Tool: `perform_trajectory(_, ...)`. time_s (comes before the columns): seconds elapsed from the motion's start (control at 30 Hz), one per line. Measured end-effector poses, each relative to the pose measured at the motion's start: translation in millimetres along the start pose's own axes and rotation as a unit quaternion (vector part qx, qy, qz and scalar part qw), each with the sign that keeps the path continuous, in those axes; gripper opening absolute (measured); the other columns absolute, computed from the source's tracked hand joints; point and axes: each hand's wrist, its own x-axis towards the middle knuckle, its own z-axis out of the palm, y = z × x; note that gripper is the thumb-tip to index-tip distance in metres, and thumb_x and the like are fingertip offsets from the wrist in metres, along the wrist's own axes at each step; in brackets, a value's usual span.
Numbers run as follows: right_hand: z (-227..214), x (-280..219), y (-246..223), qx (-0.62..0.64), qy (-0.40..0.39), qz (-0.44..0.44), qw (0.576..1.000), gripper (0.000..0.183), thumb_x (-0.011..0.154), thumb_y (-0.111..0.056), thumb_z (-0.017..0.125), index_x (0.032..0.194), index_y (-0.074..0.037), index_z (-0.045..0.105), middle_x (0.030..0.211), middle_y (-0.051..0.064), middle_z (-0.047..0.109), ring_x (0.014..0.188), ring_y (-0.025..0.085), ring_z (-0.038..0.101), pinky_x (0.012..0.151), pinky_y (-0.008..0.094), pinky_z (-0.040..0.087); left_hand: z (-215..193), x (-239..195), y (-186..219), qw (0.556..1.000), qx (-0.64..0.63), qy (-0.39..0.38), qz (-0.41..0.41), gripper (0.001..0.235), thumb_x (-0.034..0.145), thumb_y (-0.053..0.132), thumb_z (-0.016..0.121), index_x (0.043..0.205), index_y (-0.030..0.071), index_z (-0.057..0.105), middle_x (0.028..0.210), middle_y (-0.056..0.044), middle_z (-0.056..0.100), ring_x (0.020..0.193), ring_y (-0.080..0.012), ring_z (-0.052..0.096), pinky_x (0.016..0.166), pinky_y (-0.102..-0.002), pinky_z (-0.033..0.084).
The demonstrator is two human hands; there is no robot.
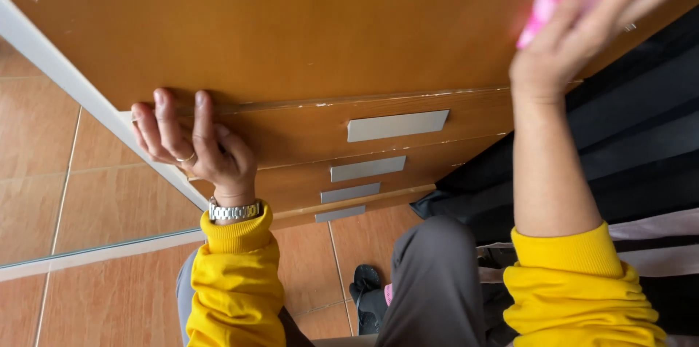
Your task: A person sitting on the floor wipes the interior of an open drawer and the exterior front panels of a wooden chest of drawers using a pink striped cloth.
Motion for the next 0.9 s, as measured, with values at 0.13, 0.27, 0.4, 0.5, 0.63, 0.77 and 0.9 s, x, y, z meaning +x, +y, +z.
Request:
perform_trajectory(0.13, -23, -28, 127, 0.134, 0.107, 0.118, 0.978, 0.047, 0.124, -0.037, 0.045, 0.168, -0.03, 0.03, 0.174, -0.002, 0.02, 0.17, 0.028, 0.03, 0.147, 0.05, 0.032, -1, -4, -1, 1.0, -0.008, 0.0, -0.028, 0.044, 0.094, -0.002, 0.053, 0.13, 0.014, 0.073, 0.156, -0.005, 0.044, 0.152, -0.0287, 0.03, 0.131, -0.058, 0.021)
perform_trajectory(0.27, -34, -43, 161, 0.452, 0.097, 0.191, 0.866, 0.04, 0.125, -0.03, 0.03, 0.164, -0.024, 0.027, 0.174, 0.012, 0.03, 0.165, 0.04, 0.041, 0.139, 0.058, 0.041, -4, -5, 0, 0.999, -0.014, -0.029, -0.042, 0.056, 0.09, -0.013, 0.052, 0.135, 0.015, 0.069, 0.16, -0.005, 0.038, 0.155, -0.0305, 0.025, 0.134, -0.058, 0.021)
perform_trajectory(0.4, -6, -54, 86, 0.101, 0.086, 0.185, 0.974, 0.066, 0.122, -0.049, 0.045, 0.172, -0.024, 0.008, 0.181, 0.003, -0.001, 0.174, 0.027, -0.002, 0.149, 0.051, 0.006, -1, -6, 3, 0.998, -0.011, -0.032, -0.048, 0.063, 0.085, -0.021, 0.05, 0.134, 0.013, 0.072, 0.16, -0.005, 0.038, 0.155, -0.0297, 0.024, 0.135, -0.056, 0.021)
perform_trajectory(0.5, 18, -78, -38, -0.029, -0.006, 0.12, 0.992, 0.069, 0.116, -0.065, 0.025, 0.174, -0.037, 0.003, 0.183, -0.006, -0.008, 0.176, 0.025, -0.011, 0.152, 0.057, -0.004, 0, -8, 5, 0.997, -0.009, -0.02, -0.067, 0.071, 0.078, -0.022, 0.049, 0.134, 0.013, 0.074, 0.16, -0.003, 0.039, 0.155, -0.027, 0.021, 0.136, -0.054, 0.018)
perform_trajectory(0.63, 41, -121, -137, 0.022, -0.167, -0.052, 0.984, 0.069, 0.113, -0.019, 0.059, 0.169, -0.025, 0.02, 0.177, 0.013, -0.004, 0.168, 0.04, -0.006, 0.142, 0.065, 0.0, 1, -7, 8, 0.998, -0.011, -0.016, -0.065, 0.066, 0.085, -0.018, 0.049, 0.139, 0.015, 0.07, 0.161, -0.004, 0.037, 0.156, -0.0288, 0.023, 0.137, -0.054, 0.02)
perform_trajectory(0.77, 54, -150, -185, 0.079, -0.296, -0.116, 0.945, 0.071, 0.11, -0.014, 0.075, 0.163, -0.036, 0.033, 0.176, 0.006, 0.003, 0.166, 0.032, -0.001, 0.142, 0.057, -0.004, -4, -9, 5, 0.997, -0.01, -0.033, -0.068, 0.066, 0.085, -0.017, 0.049, 0.139, 0.015, 0.069, 0.161, -0.006, 0.036, 0.156, -0.0318, 0.024, 0.135, -0.057, 0.02)
perform_trajectory(0.9, 35, -142, -169, 0.048, -0.261, -0.145, 0.953, 0.064, 0.107, -0.012, 0.077, 0.16, -0.033, 0.048, 0.174, -0.001, 0.012, 0.163, 0.021, 0.014, 0.138, 0.049, 0.023, -9, -11, -4, 0.997, 0.001, -0.058, -0.055, 0.064, 0.083, -0.015, 0.054, 0.138, 0.014, 0.071, 0.161, -0.007, 0.035, 0.156, -0.0314, 0.022, 0.135, -0.057, 0.019)
